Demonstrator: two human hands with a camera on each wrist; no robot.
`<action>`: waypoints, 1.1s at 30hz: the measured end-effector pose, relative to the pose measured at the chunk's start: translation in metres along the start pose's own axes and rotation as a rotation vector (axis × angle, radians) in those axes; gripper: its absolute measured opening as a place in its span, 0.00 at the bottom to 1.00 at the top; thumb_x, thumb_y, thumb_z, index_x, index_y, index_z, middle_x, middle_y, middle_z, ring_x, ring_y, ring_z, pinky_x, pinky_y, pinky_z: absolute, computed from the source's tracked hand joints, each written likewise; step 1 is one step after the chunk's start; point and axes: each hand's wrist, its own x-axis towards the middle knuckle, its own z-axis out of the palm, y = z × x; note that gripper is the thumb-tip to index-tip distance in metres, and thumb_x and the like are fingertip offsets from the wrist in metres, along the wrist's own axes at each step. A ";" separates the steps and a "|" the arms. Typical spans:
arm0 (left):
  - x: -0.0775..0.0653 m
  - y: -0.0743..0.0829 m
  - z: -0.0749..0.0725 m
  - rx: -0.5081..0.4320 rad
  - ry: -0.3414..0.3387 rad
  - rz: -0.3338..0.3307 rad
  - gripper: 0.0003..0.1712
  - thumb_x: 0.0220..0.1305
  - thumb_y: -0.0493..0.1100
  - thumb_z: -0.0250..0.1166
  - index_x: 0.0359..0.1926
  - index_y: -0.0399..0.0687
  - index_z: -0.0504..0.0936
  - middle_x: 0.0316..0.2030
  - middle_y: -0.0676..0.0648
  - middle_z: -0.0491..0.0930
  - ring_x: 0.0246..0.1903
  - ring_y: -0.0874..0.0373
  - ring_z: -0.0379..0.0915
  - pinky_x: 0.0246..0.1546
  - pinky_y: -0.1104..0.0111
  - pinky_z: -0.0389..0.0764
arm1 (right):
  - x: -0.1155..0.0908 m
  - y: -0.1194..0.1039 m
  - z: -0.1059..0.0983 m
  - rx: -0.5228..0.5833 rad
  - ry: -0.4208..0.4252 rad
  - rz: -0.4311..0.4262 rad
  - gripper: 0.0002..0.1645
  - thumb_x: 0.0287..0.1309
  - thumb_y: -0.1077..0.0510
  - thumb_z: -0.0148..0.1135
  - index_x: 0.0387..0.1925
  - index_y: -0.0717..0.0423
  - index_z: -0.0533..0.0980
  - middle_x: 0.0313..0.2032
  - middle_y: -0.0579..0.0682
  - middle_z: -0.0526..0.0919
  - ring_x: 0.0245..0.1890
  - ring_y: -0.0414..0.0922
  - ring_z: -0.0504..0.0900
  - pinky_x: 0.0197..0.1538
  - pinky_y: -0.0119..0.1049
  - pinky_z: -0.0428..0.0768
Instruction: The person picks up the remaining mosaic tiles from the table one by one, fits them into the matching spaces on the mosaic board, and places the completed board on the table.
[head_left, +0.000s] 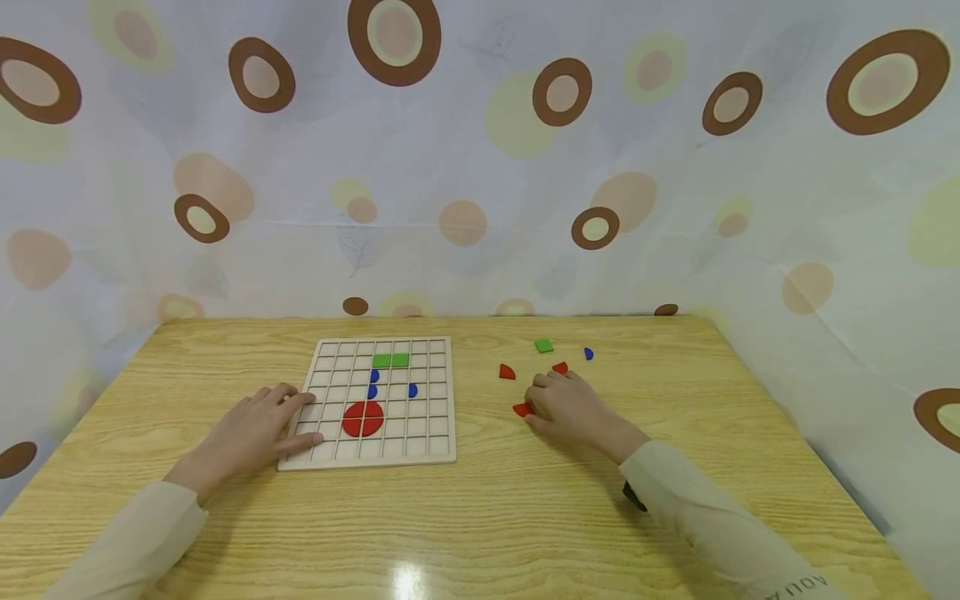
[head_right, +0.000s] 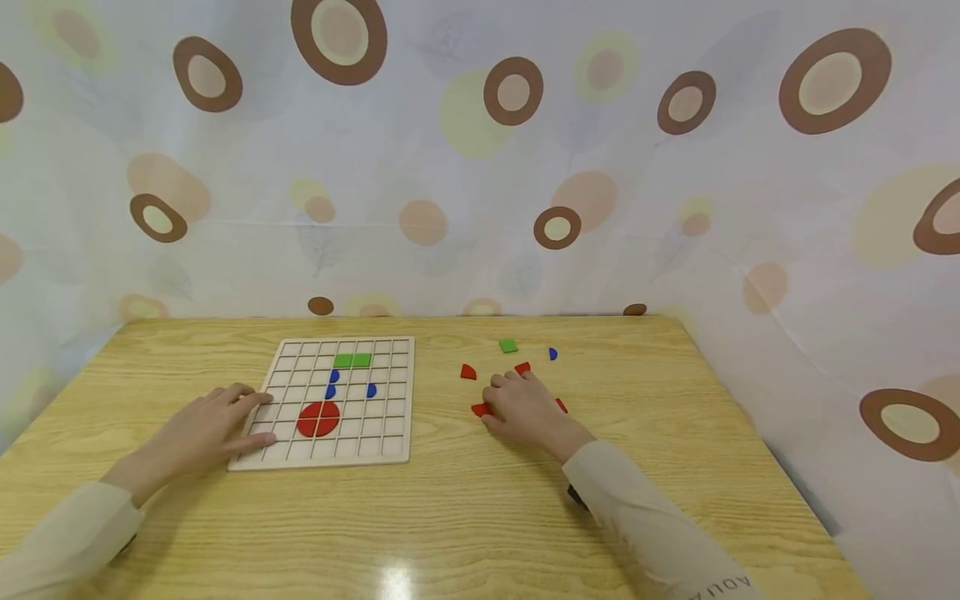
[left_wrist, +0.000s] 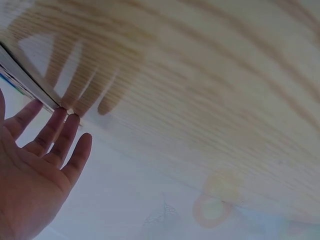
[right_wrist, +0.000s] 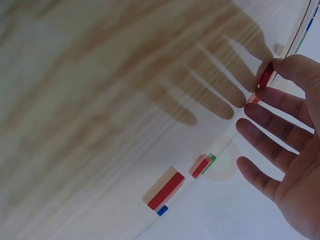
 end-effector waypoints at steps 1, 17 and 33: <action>0.000 0.000 0.000 -0.006 0.001 0.001 0.39 0.54 0.69 0.56 0.56 0.43 0.73 0.52 0.38 0.72 0.49 0.41 0.69 0.47 0.46 0.71 | 0.000 0.000 0.000 0.001 -0.002 0.003 0.09 0.52 0.48 0.64 0.29 0.48 0.77 0.28 0.41 0.75 0.29 0.40 0.71 0.34 0.36 0.68; -0.001 -0.001 0.001 -0.047 -0.014 -0.003 0.39 0.55 0.68 0.56 0.57 0.43 0.72 0.52 0.39 0.71 0.49 0.43 0.68 0.47 0.49 0.73 | 0.003 0.003 0.000 0.032 0.000 -0.001 0.10 0.51 0.48 0.64 0.28 0.49 0.77 0.27 0.41 0.75 0.28 0.39 0.71 0.32 0.34 0.68; 0.000 -0.003 0.004 -0.024 -0.009 0.005 0.40 0.55 0.69 0.55 0.57 0.44 0.72 0.51 0.39 0.71 0.48 0.43 0.69 0.46 0.47 0.72 | 0.021 -0.006 -0.003 0.027 0.070 -0.053 0.11 0.54 0.47 0.61 0.32 0.50 0.78 0.31 0.43 0.78 0.34 0.43 0.76 0.39 0.40 0.74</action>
